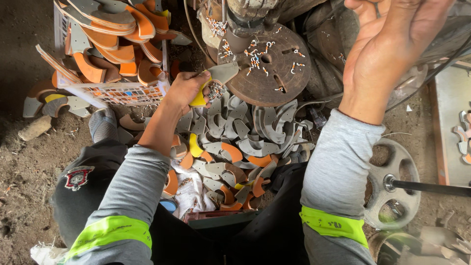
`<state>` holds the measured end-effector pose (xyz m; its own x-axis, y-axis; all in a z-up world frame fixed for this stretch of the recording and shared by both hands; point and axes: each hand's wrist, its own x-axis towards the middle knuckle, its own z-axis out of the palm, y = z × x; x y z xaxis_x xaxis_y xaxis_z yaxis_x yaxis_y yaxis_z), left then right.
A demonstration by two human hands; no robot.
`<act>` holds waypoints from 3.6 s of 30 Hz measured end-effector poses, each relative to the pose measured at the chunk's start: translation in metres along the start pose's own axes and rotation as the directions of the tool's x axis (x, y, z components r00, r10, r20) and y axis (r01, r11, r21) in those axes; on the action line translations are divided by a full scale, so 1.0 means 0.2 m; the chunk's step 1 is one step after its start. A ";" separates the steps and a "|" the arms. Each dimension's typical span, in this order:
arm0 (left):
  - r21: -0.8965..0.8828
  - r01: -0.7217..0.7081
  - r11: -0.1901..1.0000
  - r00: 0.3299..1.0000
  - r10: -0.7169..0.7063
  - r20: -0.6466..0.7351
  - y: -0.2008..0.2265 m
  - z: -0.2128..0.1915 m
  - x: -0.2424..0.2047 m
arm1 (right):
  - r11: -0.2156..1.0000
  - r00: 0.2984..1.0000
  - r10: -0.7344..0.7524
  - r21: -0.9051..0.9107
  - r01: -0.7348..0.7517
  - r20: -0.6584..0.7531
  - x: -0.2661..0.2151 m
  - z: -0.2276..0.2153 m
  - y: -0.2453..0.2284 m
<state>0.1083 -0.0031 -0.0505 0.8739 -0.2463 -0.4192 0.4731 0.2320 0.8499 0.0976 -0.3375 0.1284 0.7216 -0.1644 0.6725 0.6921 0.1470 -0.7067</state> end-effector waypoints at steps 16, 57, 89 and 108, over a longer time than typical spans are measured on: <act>0.015 0.025 1.000 0.999 -0.026 0.022 0.03 -0.01 -0.01 | 1.000 0.999 -0.005 -0.025 0.006 0.040 -0.05 0.01 -0.01; 0.103 0.025 0.994 0.998 -0.020 -0.056 -0.01 -0.01 0.03 | 0.849 0.919 0.325 0.497 -0.179 -0.223 -0.58 0.16 0.32; -0.018 0.024 1.000 1.000 -0.023 0.010 0.00 0.11 0.13 | 0.998 0.998 0.002 0.056 -0.005 0.056 0.01 0.00 0.01; -0.015 0.018 1.000 1.000 -0.018 0.000 -0.02 0.11 0.13 | 1.000 0.999 0.009 0.010 -0.008 -0.032 -0.09 0.15 -0.06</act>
<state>0.1271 -0.0316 -0.0580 0.8654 -0.2505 -0.4340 0.4900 0.2420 0.8374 0.0770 -0.3072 0.1303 0.7268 -0.1943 0.6588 0.6861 0.1579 -0.7102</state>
